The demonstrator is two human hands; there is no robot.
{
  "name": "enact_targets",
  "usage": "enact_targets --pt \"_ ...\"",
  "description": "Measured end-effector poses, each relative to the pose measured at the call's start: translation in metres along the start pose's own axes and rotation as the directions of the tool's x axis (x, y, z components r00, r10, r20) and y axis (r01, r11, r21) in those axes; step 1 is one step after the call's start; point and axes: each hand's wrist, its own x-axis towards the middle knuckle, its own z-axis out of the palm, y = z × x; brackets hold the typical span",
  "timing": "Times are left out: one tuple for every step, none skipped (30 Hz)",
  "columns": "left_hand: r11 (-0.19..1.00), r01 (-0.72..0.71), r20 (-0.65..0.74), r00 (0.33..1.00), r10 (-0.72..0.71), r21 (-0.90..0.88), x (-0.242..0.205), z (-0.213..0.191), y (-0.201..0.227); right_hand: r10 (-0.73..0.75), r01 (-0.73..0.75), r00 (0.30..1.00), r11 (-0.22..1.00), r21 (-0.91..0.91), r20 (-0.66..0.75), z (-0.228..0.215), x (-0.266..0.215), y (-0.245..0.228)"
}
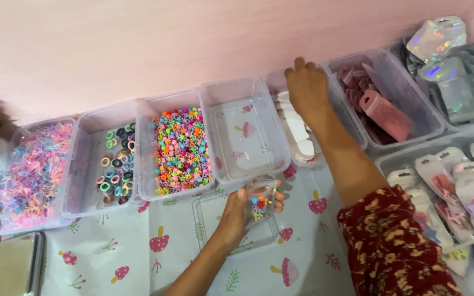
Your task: Picking small colorful beads and charms from storage bins and placing them into small plastic bags for packaging.
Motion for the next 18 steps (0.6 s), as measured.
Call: enact_targets --pt "1.0 0.004 0.003 1.0 -0.004 -0.005 0.001 -0.002 -0.002 0.0 0.0 1.0 1.0 -0.004 0.005 -0.015 0.001 0.009" --pt "1.0 -0.001 0.004 1.0 0.001 -0.001 0.002 -0.003 -0.003 0.085 -0.12 0.986 0.958 0.262 0.14 -0.032 0.003 0.02" --pt "1.0 -0.005 0.005 1.0 0.005 0.003 0.002 -0.003 -0.005 0.131 -0.263 0.949 0.833 0.487 0.288 -0.049 0.004 0.031" --pt "1.0 -0.006 0.007 1.0 0.006 -0.003 0.004 -0.004 -0.007 0.13 -0.261 0.948 0.837 0.481 0.289 -0.076 -0.003 0.034" --pt "1.0 -0.008 -0.004 1.0 0.008 -0.01 0.005 -0.005 -0.009 0.174 -0.33 0.941 0.651 0.684 0.289 -0.103 -0.01 0.036" --pt "1.0 -0.012 -0.016 1.0 0.012 -0.012 0.006 -0.006 -0.009 0.217 -0.363 0.93 0.409 0.837 0.297 -0.131 -0.016 0.038" --pt "1.0 -0.016 -0.014 1.0 0.016 -0.015 0.008 -0.007 -0.009 0.216 -0.36 0.931 0.413 0.836 0.294 -0.156 -0.027 0.035" --pt "0.997 -0.039 0.005 0.999 0.04 -0.074 0.009 -0.008 -0.011 0.185 -0.266 0.96 0.353 0.897 0.212 -0.18 -0.04 0.03" --pt "0.989 -0.061 0.023 0.998 0.065 -0.133 0.009 -0.009 -0.012 0.16 -0.168 0.979 0.287 0.943 0.126 -0.204 -0.053 0.025" --pt "0.989 -0.065 0.021 0.997 0.068 -0.132 0.009 -0.006 -0.009 0.158 -0.165 0.98 0.287 0.944 0.123 -0.226 -0.064 0.019" --pt "0.983 -0.053 0.041 0.997 0.061 -0.178 0.008 -0.004 -0.006 0.142 -0.128 0.985 0.215 0.968 0.098 -0.247 -0.075 0.013" --pt "0.974 -0.034 0.058 0.997 0.048 -0.223 0.005 -0.002 -0.004 0.128 -0.096 0.989 0.135 0.986 0.079 -0.268 -0.089 0.006" --pt "0.974 -0.032 0.052 0.998 0.045 -0.222 -0.001 0.004 0.004 0.125 -0.099 0.989 0.13 0.987 0.082 -0.279 -0.099 0.002" --pt "0.975 -0.016 0.074 0.997 0.033 -0.223 -0.007 0.01 0.012 0.11 -0.038 0.994 0.193 0.98 0.017 -0.289 -0.108 -0.002" --pt "0.975 0.001 0.095 0.995 0.021 -0.224 -0.012 0.016 0.02 0.091 0.023 0.995 0.254 0.967 -0.047 -0.3 -0.117 -0.006" --pt "0.974 -0.004 0.088 0.996 0.024 -0.226 -0.017 0.018 0.021 0.084 0.027 0.995 0.25 0.968 -0.05 -0.305 -0.123 -0.009" --pt "0.978 0.01 0.113 0.994 0.014 -0.209 -0.022 0.02 0.024 0.113 0.002 0.993 0.216 0.976 -0.027 -0.309 -0.128 -0.013" --pt "0.982 0.021 0.138 0.99 0.005 -0.189 -0.025 0.022 0.027 0.141 -0.019 0.99 0.18 0.983 -0.007 -0.313 -0.132 -0.016"
